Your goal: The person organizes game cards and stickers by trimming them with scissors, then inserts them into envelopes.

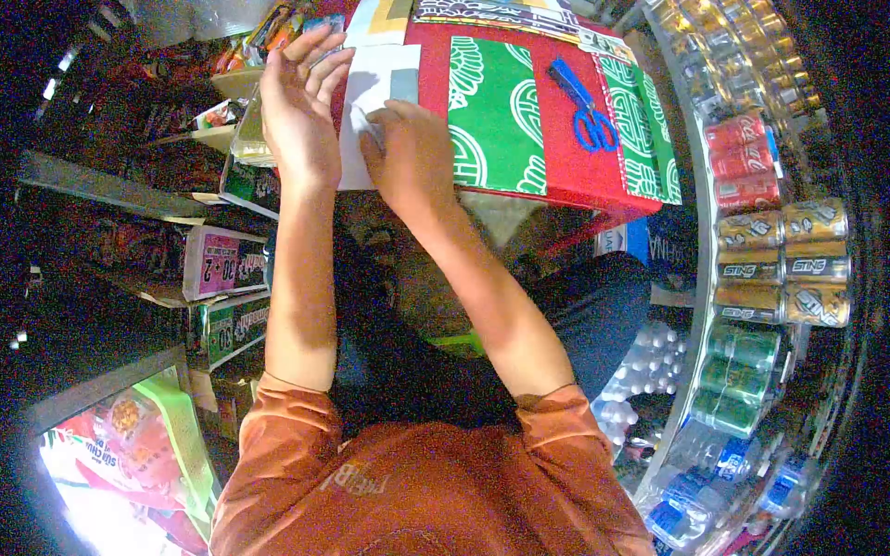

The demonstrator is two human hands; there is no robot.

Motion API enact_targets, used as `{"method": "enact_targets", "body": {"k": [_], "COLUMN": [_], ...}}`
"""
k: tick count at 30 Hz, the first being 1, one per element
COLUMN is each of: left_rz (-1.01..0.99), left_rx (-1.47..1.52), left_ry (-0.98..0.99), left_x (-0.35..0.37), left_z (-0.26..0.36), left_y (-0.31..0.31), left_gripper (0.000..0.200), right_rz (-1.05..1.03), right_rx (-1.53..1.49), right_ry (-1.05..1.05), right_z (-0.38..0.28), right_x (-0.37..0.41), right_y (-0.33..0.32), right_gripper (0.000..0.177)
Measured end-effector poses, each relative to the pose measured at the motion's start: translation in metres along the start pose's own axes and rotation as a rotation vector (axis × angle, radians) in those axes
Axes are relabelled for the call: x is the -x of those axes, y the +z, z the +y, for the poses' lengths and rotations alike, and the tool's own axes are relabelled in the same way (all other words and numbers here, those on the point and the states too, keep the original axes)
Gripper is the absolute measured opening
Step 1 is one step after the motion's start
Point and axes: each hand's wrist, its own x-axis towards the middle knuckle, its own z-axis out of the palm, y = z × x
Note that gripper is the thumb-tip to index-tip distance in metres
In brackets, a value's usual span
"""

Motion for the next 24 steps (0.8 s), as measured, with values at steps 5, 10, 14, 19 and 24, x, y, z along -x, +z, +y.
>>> {"method": "enact_targets", "body": {"k": [5,10,14,19,24], "left_rz": [0.004,-0.121,-0.229,-0.279,-0.387], "left_rx": [-0.003,-0.363,-0.714,-1.065,-1.092], "left_ry": [-0.006,0.081,0.134,0.171,0.078], "left_x": [-0.002,0.003,0.013,0.021,0.028], "left_z": [-0.001,-0.003,-0.023,-0.051,-0.053], "left_y": [-0.001,0.001,0.004,-0.010,-0.004], "left_gripper": [0.049,0.047,0.033,0.047,0.051], "right_rz": [0.038,0.029,0.007,-0.108,-0.181], "right_rx": [-0.250,-0.579,-0.711,-0.700,-0.551], "right_ry": [0.274,0.566,0.645,0.702,0.711], "right_z": [0.016,0.049,0.058,0.056,0.049], "right_x": [-0.004,0.001,0.002,-0.006,-0.022], "right_y": [-0.014,-0.038,-0.061,-0.080,-0.074], "right_gripper": [0.019,0.019,0.015,0.025,0.044]}}
